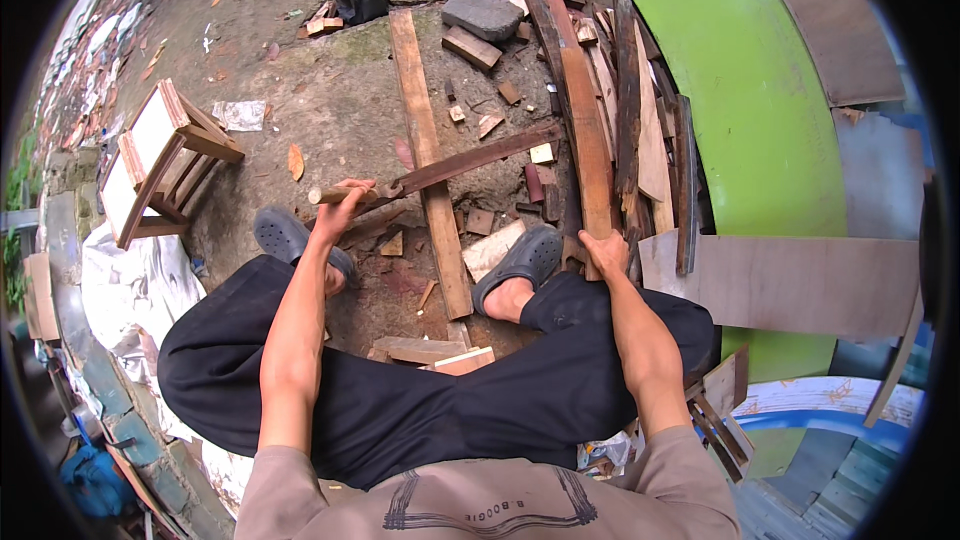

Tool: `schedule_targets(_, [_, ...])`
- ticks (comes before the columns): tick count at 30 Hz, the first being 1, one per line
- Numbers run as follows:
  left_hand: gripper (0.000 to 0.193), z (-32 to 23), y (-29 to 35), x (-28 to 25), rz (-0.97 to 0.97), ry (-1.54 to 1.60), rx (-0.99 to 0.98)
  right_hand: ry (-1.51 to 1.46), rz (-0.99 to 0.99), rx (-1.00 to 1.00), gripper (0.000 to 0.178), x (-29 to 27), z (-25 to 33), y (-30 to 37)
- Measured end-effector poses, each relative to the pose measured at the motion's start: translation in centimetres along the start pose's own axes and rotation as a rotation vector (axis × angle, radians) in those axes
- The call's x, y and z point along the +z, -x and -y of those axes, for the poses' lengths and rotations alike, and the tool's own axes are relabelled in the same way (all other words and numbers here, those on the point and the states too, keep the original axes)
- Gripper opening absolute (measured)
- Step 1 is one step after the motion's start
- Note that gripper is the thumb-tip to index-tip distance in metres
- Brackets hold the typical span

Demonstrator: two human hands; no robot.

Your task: The person sits on the ground and uses a hammer to drive nails into a wooden frame. They repeatedly position the frame, strike nails, and adjust the wood pieces during the process.

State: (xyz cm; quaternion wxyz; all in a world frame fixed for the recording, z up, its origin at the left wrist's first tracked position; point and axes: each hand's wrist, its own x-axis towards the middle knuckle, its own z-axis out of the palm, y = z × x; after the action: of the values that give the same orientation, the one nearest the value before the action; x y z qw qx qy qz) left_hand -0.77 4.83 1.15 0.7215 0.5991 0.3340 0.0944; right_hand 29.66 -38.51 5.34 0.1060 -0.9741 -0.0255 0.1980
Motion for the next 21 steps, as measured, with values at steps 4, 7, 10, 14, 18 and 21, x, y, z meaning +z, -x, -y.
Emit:
schedule_targets(4, [0.022, -0.9, -0.1, 0.2, -0.012, -0.008, -0.091, 0.0, 0.118, -0.019, 0.077, 1.6, -2.6, 0.3])
schedule_targets(7, [0.021, -1.6, 0.2, 0.6, -0.058, 0.002, -0.149, 0.036, 0.189, -0.078, 0.081, 2.5, -2.7, 0.3])
schedule_targets(10, [0.021, -1.0, 0.1, 0.3, -0.075, 0.008, -0.151, 0.15, 0.3, -0.143, 0.086, 3.0, -0.9, -0.7])
schedule_targets(14, [0.016, -1.1, 0.1, 0.7, -0.059, -0.036, -0.154, 0.134, 0.305, -0.198, 0.094, 5.9, -0.5, -2.1])
schedule_targets(18, [0.018, -1.3, 0.4, 0.8, -0.108, 0.02, -0.163, -0.078, 0.36, -0.163, 0.079, 8.2, -2.2, -6.4])
schedule_targets(21, [0.018, -1.1, 0.3, 0.6, -0.121, 0.007, -0.164, -0.186, 0.249, -0.074, 0.058, 10.0, -1.1, -10.0])
